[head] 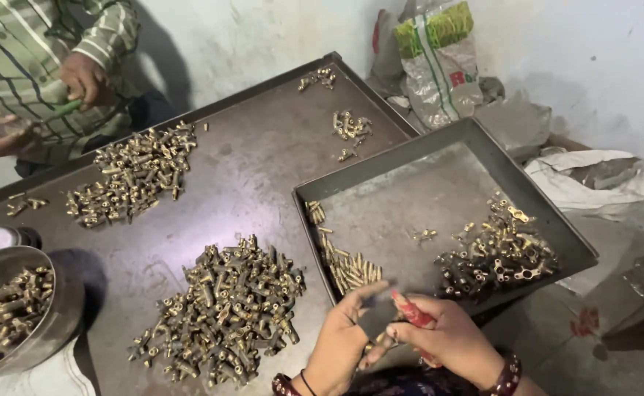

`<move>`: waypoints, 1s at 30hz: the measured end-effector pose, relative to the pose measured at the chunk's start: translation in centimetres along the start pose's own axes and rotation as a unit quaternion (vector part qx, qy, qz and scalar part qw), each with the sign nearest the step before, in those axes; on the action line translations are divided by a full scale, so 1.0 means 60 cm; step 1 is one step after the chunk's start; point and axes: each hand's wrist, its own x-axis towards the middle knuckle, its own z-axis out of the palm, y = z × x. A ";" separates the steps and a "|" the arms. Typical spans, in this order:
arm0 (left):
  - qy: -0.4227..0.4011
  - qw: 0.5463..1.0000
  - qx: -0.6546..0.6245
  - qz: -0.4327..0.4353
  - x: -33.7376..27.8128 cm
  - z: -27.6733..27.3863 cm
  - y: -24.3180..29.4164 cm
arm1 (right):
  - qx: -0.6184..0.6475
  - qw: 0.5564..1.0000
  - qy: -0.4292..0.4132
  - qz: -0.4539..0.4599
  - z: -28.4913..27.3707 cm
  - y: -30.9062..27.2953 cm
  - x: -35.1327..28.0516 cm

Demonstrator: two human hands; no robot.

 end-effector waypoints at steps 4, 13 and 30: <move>0.013 0.999 0.014 -0.046 0.008 -0.014 -0.029 | 0.000 0.999 0.019 0.050 0.026 -0.019 -0.013; 0.127 0.957 -0.257 0.039 0.022 -0.014 -0.015 | -0.143 0.974 0.115 -0.135 0.063 0.020 -0.016; 0.345 0.890 0.112 0.276 -0.017 -0.142 0.115 | -0.393 0.897 -0.038 -0.200 0.182 -0.102 0.178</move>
